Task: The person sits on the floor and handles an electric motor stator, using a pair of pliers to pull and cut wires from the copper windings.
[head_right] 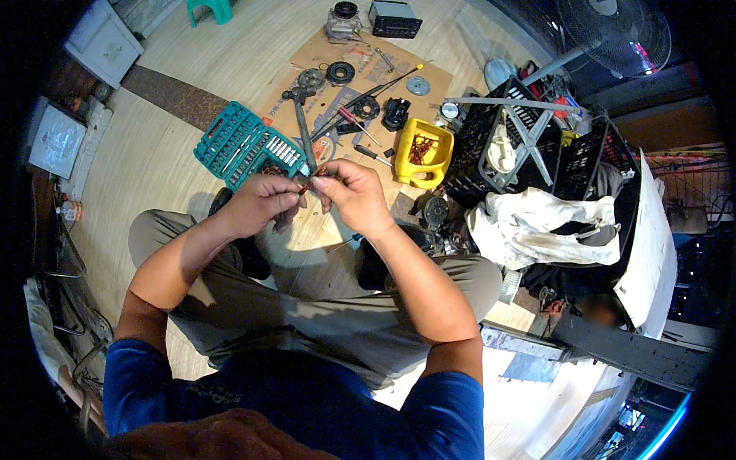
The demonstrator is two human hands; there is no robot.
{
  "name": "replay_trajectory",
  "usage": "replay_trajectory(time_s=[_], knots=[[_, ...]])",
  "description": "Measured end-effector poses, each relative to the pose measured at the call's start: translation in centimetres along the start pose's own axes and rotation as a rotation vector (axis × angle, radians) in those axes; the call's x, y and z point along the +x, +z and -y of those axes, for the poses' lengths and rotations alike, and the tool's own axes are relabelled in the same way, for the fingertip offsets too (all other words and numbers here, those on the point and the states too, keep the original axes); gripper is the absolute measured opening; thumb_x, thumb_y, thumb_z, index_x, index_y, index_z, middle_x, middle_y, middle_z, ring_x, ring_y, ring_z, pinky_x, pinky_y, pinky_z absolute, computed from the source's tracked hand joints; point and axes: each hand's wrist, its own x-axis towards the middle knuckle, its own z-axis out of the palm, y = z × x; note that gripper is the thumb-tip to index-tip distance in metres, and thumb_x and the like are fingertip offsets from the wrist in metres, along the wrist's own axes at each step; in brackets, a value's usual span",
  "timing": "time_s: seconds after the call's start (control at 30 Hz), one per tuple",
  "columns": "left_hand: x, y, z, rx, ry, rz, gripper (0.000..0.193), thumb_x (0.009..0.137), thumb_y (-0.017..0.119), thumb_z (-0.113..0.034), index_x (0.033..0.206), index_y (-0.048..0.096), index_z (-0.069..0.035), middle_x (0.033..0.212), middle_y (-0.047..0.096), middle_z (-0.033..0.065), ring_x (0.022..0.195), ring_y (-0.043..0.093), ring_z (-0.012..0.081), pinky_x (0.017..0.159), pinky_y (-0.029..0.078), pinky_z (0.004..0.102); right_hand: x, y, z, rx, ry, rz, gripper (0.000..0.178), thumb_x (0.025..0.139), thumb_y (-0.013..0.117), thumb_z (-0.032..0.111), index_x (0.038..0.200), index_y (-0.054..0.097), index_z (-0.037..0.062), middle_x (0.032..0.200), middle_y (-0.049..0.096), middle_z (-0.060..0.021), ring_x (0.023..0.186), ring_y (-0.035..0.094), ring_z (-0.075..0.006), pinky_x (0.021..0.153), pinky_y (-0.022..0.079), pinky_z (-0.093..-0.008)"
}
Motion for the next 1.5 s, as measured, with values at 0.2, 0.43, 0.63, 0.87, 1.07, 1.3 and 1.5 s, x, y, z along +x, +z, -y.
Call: replay_trajectory(time_s=[0.2, 0.43, 0.63, 0.87, 1.07, 1.3, 1.5], knots=[[0.0, -0.5, 0.5, -0.326, -0.156, 0.197, 0.019, 0.098, 0.052, -0.016, 0.097, 0.061, 0.001, 0.065, 0.056, 0.0024, 0.052, 0.055, 0.0091, 0.047, 0.044, 0.0244, -0.1, 0.3, 0.2, 0.046, 0.021, 0.045, 0.012, 0.093, 0.060, 0.005, 0.100, 0.061, -0.0032, 0.077, 0.061, -0.0025, 0.060, 0.056, -0.0084, 0.055, 0.049, -0.0237], [0.1, 0.6, 0.8, 0.285, 0.083, -0.219, 0.018, 0.094, 0.057, -0.015, 0.097, 0.060, 0.002, 0.071, 0.062, 0.0040, 0.058, 0.059, 0.0099, 0.050, 0.046, 0.0242, 0.1, 0.4, -0.2, -0.016, 0.033, -0.047, 0.010, 0.094, 0.059, 0.007, 0.096, 0.060, -0.0028, 0.073, 0.058, -0.0020, 0.058, 0.054, -0.0079, 0.053, 0.047, -0.0238], [-0.4, 1.2, -0.2, 0.266, 0.065, -0.149, 0.017, 0.096, 0.054, -0.014, 0.096, 0.060, 0.002, 0.065, 0.056, 0.0013, 0.054, 0.051, 0.0077, 0.048, 0.040, 0.0238, 0.0, 0.1, -0.1, -0.023, -0.004, -0.051, 0.010, 0.094, 0.059, 0.007, 0.097, 0.060, -0.0027, 0.073, 0.058, -0.0019, 0.059, 0.054, -0.0075, 0.055, 0.047, -0.0230], [-0.6, 1.0, -0.4, -0.101, -0.118, -0.017, 0.017, 0.098, 0.050, -0.013, 0.096, 0.060, 0.001, 0.064, 0.048, -0.0009, 0.050, 0.042, 0.0065, 0.045, 0.033, 0.0231, 0.0, -0.2, -0.1, 0.003, -0.016, 0.005, 0.009, 0.093, 0.059, 0.006, 0.097, 0.060, -0.0030, 0.074, 0.059, -0.0018, 0.061, 0.055, -0.0080, 0.057, 0.047, -0.0231], [-0.4, 0.1, -0.2, -0.287, -0.169, 0.116, 0.018, 0.099, 0.051, -0.014, 0.097, 0.060, 0.001, 0.066, 0.050, -0.0002, 0.051, 0.045, 0.0075, 0.045, 0.035, 0.0233, 0.0, 0.1, 0.2, 0.032, 0.006, 0.033, 0.011, 0.094, 0.058, 0.007, 0.098, 0.060, -0.0033, 0.074, 0.059, -0.0021, 0.062, 0.055, -0.0084, 0.058, 0.048, -0.0240], [-0.3, 1.5, -0.2, 0.127, 0.068, -0.260, 0.018, 0.093, 0.059, -0.014, 0.099, 0.062, 0.002, 0.076, 0.063, 0.0073, 0.061, 0.060, 0.0129, 0.054, 0.045, 0.0262, 0.1, 0.2, -0.2, -0.046, 0.041, -0.048, 0.014, 0.095, 0.059, 0.013, 0.098, 0.059, -0.0015, 0.074, 0.060, -0.0036, 0.063, 0.056, -0.0096, 0.060, 0.048, -0.0243], [-0.5, 1.5, 0.4, 0.672, 0.387, -0.332, 0.017, 0.090, 0.063, -0.014, 0.095, 0.065, 0.002, 0.074, 0.063, 0.0128, 0.066, 0.062, 0.0154, 0.060, 0.047, 0.0314, 0.0, 0.3, -0.3, -0.013, 0.007, -0.027, 0.013, 0.095, 0.059, 0.012, 0.096, 0.058, -0.0011, 0.074, 0.060, -0.0034, 0.063, 0.056, -0.0095, 0.060, 0.048, -0.0238]])
